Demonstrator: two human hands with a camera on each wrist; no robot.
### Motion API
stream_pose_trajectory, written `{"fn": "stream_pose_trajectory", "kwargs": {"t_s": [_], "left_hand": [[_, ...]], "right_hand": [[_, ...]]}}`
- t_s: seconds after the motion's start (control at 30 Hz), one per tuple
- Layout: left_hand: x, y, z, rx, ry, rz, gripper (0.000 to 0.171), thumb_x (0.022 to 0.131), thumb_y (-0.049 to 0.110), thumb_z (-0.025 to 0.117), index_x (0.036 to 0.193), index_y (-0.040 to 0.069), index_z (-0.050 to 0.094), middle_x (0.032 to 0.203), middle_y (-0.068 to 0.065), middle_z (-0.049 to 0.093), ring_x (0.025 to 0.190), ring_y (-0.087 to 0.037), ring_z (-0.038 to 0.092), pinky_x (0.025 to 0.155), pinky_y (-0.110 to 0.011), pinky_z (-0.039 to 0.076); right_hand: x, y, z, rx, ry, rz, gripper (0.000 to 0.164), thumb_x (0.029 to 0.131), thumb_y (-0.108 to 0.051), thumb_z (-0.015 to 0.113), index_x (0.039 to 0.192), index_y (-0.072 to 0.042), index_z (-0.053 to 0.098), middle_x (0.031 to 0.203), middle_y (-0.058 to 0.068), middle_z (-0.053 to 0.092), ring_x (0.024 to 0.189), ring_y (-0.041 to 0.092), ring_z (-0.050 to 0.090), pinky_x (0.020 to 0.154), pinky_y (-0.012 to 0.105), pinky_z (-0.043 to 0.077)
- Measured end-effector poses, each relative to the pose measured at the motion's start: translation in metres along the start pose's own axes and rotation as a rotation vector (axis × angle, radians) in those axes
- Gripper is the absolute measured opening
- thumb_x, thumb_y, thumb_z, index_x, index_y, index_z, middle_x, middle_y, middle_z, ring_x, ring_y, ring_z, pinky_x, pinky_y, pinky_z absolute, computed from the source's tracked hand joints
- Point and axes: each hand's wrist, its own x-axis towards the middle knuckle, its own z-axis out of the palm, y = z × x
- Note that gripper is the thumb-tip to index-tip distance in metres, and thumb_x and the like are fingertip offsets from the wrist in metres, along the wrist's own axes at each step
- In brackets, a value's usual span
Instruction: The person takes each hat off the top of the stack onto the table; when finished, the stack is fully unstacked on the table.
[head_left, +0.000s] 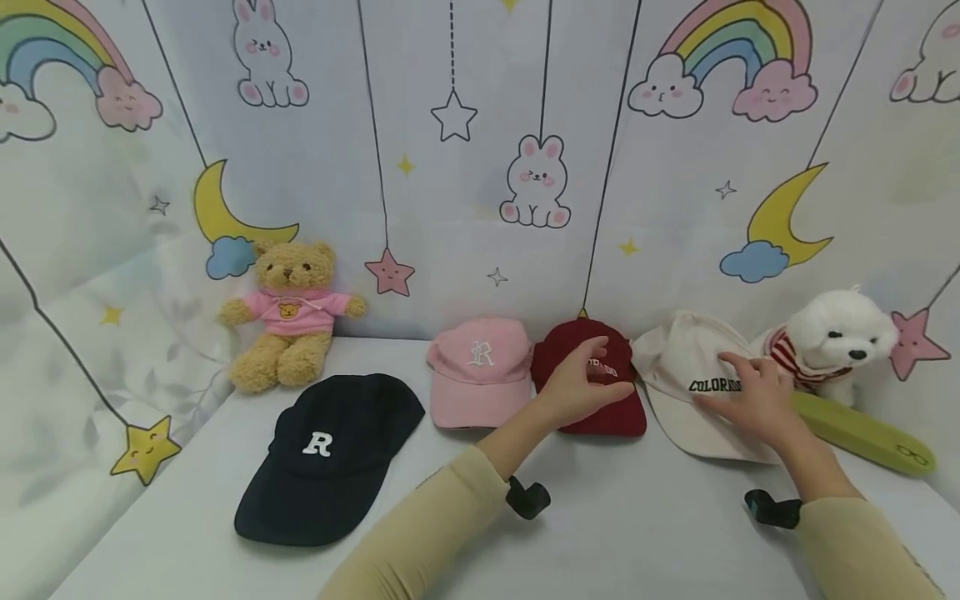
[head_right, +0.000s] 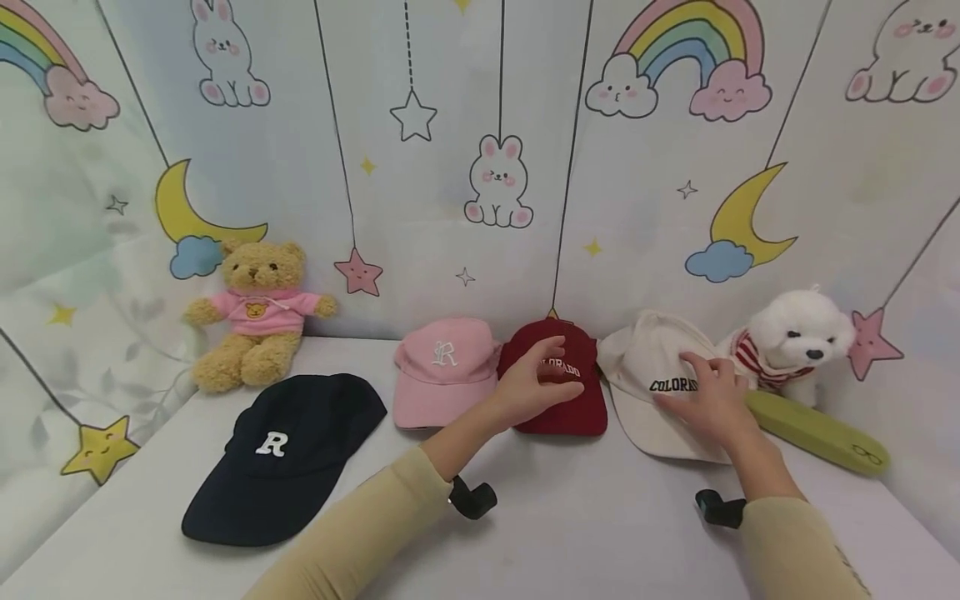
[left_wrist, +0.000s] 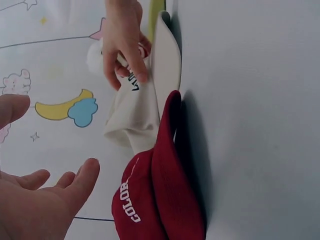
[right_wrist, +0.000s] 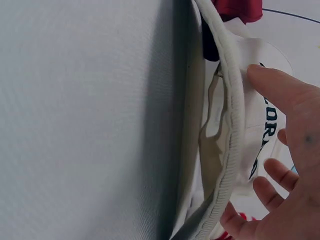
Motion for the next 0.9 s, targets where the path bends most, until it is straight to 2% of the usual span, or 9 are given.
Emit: {"fn": "stream_pose_trajectory", "kwargs": {"t_s": [0.33,0.67,0.9], "left_hand": [[-0.015,-0.009,-0.016,0.036,-0.029,0.007,0.073,0.089,0.022,0.077,0.153,0.014,0.041,0.147,-0.01,0.049,0.125,-0.026,0.055,0.092,-0.023,0.049],[-0.029,-0.013,-0.03,0.06,-0.087,0.004,0.075,0.09,0.022,0.076,0.154,0.011,0.038,0.149,-0.012,0.045,0.126,-0.028,0.052,0.093,-0.022,0.048],[-0.039,-0.016,-0.039,0.042,-0.084,0.004,0.076,0.09,0.021,0.077,0.154,0.011,0.038,0.145,-0.008,0.048,0.127,-0.028,0.052,0.098,-0.028,0.048]], "right_hand": [[0.007,-0.003,0.005,0.001,-0.051,-0.003,0.089,0.089,-0.049,0.073,0.149,0.003,0.032,0.136,0.044,0.019,0.12,0.065,0.018,0.083,0.076,0.032],[0.013,-0.01,0.004,-0.012,-0.131,0.046,0.092,0.092,-0.052,0.069,0.152,0.003,0.026,0.132,0.044,0.018,0.116,0.063,0.018,0.079,0.073,0.037],[0.016,-0.014,0.001,-0.036,-0.146,0.033,0.092,0.09,-0.047,0.072,0.149,0.007,0.025,0.129,0.046,0.019,0.115,0.065,0.018,0.08,0.072,0.036]]}}
